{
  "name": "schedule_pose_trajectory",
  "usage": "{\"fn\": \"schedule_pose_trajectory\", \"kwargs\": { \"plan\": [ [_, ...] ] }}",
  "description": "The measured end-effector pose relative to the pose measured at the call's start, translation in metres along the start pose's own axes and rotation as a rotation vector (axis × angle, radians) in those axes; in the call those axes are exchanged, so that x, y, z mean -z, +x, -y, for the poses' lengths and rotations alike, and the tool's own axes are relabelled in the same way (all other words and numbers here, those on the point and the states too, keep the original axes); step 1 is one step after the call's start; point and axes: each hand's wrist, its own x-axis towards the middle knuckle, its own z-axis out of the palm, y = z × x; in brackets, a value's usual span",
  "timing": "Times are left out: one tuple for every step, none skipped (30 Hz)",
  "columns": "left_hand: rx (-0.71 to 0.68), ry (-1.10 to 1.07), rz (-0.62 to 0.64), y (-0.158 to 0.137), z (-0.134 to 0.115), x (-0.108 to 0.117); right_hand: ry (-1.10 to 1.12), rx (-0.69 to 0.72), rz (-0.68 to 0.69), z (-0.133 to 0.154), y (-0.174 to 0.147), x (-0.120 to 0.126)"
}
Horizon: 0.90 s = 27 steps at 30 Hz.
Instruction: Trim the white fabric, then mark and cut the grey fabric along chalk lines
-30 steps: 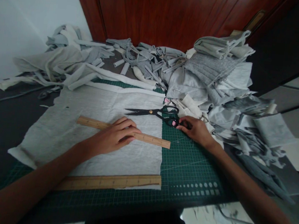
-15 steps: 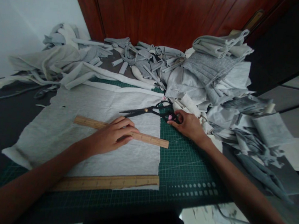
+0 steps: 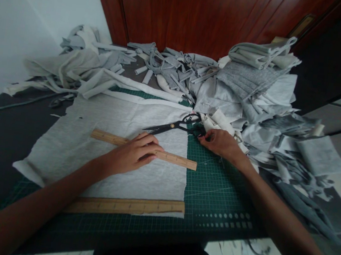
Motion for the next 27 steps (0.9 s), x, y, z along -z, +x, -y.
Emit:
{"fn": "schedule_pose_trajectory", "kwargs": {
  "plan": [
    [-0.017, 0.015, 0.002, -0.001, -0.001, -0.001, -0.011, -0.014, -0.007, 0.001, 0.0, -0.001],
    [-0.038, 0.032, 0.005, -0.001, -0.002, -0.001, -0.024, -0.027, -0.015, 0.002, -0.001, -0.002],
    [-0.058, 0.05, 0.009, -0.002, -0.004, -0.002, -0.035, -0.037, -0.02, 0.003, -0.001, -0.002],
    [-0.075, 0.064, 0.009, -0.003, -0.005, -0.003, -0.045, -0.041, -0.019, 0.004, -0.002, -0.003],
    [-0.084, 0.075, 0.009, -0.003, -0.006, -0.004, -0.052, -0.04, -0.012, 0.005, -0.002, -0.002],
    [-0.084, 0.078, 0.007, -0.004, -0.006, -0.005, -0.058, -0.038, -0.003, 0.005, -0.002, -0.002],
    [-0.081, 0.076, 0.003, -0.004, -0.007, -0.006, -0.063, -0.033, 0.007, 0.004, -0.003, 0.0],
    [-0.079, 0.071, -0.002, -0.005, -0.007, -0.007, -0.066, -0.025, 0.019, 0.003, -0.003, 0.002],
    [-0.078, 0.067, -0.005, -0.005, -0.007, -0.007, -0.067, -0.01, 0.033, 0.001, -0.003, 0.004],
    [-0.074, 0.064, -0.005, -0.005, -0.007, -0.007, -0.066, 0.011, 0.052, -0.001, -0.003, 0.006],
    [-0.061, 0.06, -0.003, -0.005, -0.007, -0.008, -0.061, 0.038, 0.075, -0.003, -0.003, 0.008],
    [-0.043, 0.059, 0.0, -0.004, -0.007, -0.008, -0.055, 0.066, 0.1, -0.005, -0.003, 0.011],
    [-0.024, 0.057, 0.0, -0.004, -0.007, -0.008, -0.049, 0.094, 0.124, -0.007, -0.003, 0.013],
    [-0.006, 0.055, -0.003, -0.003, -0.007, -0.008, -0.043, 0.118, 0.143, -0.009, -0.003, 0.014],
    [0.007, 0.052, -0.009, -0.003, -0.006, -0.008, -0.038, 0.138, 0.155, -0.01, -0.004, 0.016],
    [0.012, 0.048, -0.018, -0.002, -0.006, -0.009, -0.035, 0.156, 0.161, -0.011, -0.005, 0.017],
    [0.011, 0.042, -0.027, -0.002, -0.005, -0.009, -0.033, 0.171, 0.161, -0.011, -0.006, 0.018],
    [0.009, 0.036, -0.038, -0.002, -0.003, -0.01, -0.032, 0.185, 0.16, -0.011, -0.008, 0.018],
    [0.007, 0.03, -0.048, -0.001, -0.002, -0.01, -0.03, 0.199, 0.158, -0.011, -0.01, 0.019],
    [0.007, 0.025, -0.056, -0.001, -0.001, -0.011, -0.029, 0.213, 0.16, -0.011, -0.012, 0.021],
    [0.007, 0.024, -0.061, -0.001, 0.001, -0.012, -0.022, 0.229, 0.161, -0.01, -0.015, 0.022],
    [0.008, 0.027, -0.063, -0.001, 0.002, -0.013, -0.003, 0.249, 0.159, -0.009, -0.019, 0.025],
    [0.008, 0.035, -0.063, -0.001, 0.002, -0.013, 0.03, 0.275, 0.156, -0.006, -0.023, 0.027],
    [0.007, 0.043, -0.062, -0.001, 0.003, -0.013, 0.079, 0.305, 0.154, -0.003, -0.027, 0.03],
    [0.004, 0.055, -0.059, -0.002, 0.003, -0.013, 0.138, 0.339, 0.156, 0.001, -0.031, 0.032],
    [0.001, 0.07, -0.06, -0.002, 0.002, -0.013, 0.2, 0.375, 0.157, 0.006, -0.034, 0.034],
    [-0.005, 0.089, -0.059, -0.002, 0.001, -0.013, 0.253, 0.412, 0.161, 0.011, -0.037, 0.035]
  ]
}}
